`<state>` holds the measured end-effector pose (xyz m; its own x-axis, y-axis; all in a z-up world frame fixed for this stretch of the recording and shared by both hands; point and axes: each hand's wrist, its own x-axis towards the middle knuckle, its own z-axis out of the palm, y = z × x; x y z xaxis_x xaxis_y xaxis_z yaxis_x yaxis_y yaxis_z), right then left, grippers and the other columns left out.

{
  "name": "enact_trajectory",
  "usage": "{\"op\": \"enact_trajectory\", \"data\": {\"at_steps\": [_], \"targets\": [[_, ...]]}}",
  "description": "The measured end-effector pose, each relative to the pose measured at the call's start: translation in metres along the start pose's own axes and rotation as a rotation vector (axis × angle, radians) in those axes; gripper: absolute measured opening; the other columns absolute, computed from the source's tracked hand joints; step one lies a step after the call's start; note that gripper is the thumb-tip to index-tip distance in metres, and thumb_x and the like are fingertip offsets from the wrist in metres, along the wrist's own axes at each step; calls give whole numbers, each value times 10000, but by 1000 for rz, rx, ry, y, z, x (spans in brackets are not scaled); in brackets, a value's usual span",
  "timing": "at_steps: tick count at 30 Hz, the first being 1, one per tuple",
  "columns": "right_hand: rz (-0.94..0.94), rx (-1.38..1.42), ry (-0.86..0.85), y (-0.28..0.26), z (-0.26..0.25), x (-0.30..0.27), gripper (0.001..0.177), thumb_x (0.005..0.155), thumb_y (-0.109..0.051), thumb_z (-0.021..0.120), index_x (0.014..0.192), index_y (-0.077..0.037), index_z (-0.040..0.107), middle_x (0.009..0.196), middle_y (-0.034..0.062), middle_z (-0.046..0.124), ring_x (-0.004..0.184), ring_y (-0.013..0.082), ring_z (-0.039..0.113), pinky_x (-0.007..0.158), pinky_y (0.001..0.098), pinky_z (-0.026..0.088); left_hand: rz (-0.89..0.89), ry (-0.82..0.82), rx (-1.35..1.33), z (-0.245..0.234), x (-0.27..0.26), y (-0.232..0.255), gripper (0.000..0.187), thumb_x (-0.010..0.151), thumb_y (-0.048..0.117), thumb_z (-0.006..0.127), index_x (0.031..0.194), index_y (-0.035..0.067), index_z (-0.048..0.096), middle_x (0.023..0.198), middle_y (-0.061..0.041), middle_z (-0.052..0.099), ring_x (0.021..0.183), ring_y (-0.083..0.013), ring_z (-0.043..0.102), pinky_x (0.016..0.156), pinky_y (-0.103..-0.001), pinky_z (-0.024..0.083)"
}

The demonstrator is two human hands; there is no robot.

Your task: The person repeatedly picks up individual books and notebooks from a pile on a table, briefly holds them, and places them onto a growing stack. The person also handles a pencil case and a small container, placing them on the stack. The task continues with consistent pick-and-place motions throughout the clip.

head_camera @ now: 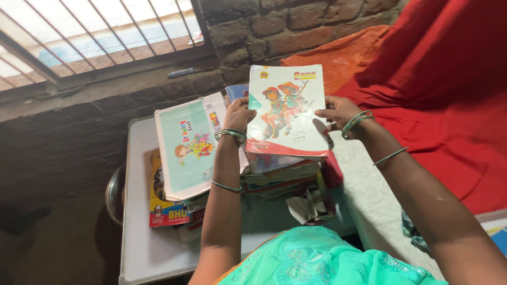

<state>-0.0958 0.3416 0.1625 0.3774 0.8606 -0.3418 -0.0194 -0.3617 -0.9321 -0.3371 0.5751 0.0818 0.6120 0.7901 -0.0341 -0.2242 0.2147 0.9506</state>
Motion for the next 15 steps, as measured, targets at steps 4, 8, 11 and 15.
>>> {"op": "enact_trajectory", "data": {"at_steps": [4,8,11,15], "targets": [[21,6,-96,-7,39,17,479,881,-185,732,1338,-108,613,1099,5,662,931,120,588,748,340,496,-13,45,12,-41,-17,21,496,795,-123,633,1282,-75,552,1048,-100,718,869,-133,694,766,-217,559],[-130,-57,-236,-15,79,32,484,886,-191,745,1342,-97,610,1147,15,696,991,126,629,827,297,527,-15,156,74,-78,-42,40,493,811,-114,630,1295,-81,545,1090,-118,724,905,-138,700,793,-223,564],[-115,-53,-327,-23,106,37,512,882,-215,738,1362,-107,596,1121,20,690,979,124,638,785,302,547,-9,217,100,-104,-59,49,493,835,-112,628,1320,-84,538,1105,-143,718,906,-142,672,780,-233,540],[-129,-129,-404,-35,143,34,530,885,-238,734,1374,-111,576,1128,-2,660,962,97,637,745,296,558,18,278,134,-139,-78,53,492,833,-130,611,1318,-106,531,1127,-164,712,943,-158,690,811,-237,556]]}}
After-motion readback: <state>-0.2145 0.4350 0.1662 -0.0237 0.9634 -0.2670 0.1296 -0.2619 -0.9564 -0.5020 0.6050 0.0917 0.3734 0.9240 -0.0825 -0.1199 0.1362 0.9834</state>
